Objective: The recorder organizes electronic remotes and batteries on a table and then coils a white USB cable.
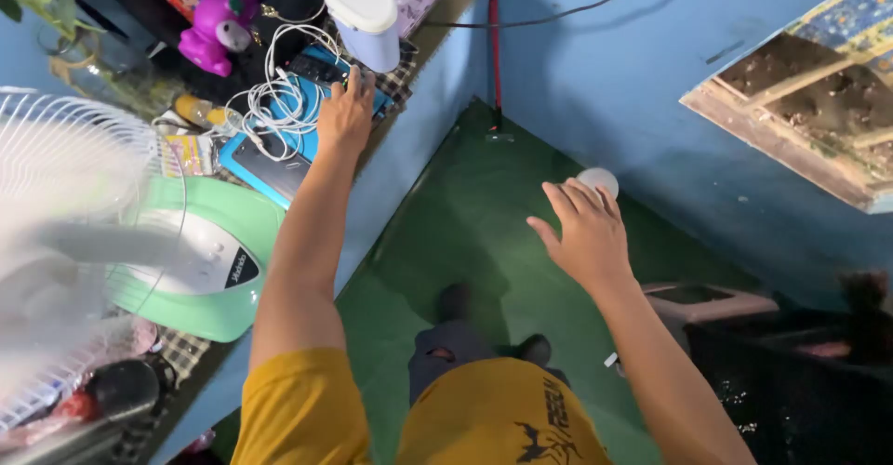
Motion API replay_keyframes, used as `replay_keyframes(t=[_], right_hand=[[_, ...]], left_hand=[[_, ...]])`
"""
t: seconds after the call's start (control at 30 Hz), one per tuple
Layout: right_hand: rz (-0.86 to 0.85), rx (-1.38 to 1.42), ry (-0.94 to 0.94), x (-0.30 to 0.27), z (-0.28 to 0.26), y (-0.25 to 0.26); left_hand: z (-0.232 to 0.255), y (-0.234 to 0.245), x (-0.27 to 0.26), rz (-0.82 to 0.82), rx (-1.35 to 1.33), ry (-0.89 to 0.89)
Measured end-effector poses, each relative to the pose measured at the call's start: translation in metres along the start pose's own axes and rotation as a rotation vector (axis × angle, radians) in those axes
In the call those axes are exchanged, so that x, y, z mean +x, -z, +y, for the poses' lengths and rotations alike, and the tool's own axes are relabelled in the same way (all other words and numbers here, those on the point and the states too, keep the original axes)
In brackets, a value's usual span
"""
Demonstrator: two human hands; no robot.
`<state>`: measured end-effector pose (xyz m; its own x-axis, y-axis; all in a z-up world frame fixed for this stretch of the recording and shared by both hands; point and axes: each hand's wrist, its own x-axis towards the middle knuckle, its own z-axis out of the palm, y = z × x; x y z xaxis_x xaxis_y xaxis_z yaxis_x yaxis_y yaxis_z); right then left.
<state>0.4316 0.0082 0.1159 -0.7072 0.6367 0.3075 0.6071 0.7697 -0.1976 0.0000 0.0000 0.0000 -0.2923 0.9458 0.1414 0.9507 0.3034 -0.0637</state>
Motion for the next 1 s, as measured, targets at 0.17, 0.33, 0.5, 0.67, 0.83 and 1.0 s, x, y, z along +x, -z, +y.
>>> replay_keyframes(t=[0.17,0.33,0.5,0.67,0.83,1.0], right_hand=[[-0.065,-0.036,-0.079,-0.021,0.003,-0.011],[-0.082,-0.065,-0.15,-0.053,0.009,-0.01],[-0.07,-0.085,-0.207,-0.087,0.016,-0.011],[-0.05,-0.067,-0.228,-0.128,0.004,-0.001],[0.006,-0.053,-0.234,-0.188,-0.011,0.02],[0.176,0.018,-0.308,-0.262,-0.034,0.048]], left_hand=[[-0.015,-0.03,0.015,0.082,0.144,-0.076],[-0.027,-0.062,0.016,0.24,0.221,-0.147],[-0.038,-0.071,0.011,0.328,0.318,-0.218],[-0.027,-0.027,-0.025,0.36,0.338,-0.243],[0.018,0.039,-0.082,0.375,0.286,-0.258],[0.112,0.113,-0.175,0.409,-0.651,-0.204]])
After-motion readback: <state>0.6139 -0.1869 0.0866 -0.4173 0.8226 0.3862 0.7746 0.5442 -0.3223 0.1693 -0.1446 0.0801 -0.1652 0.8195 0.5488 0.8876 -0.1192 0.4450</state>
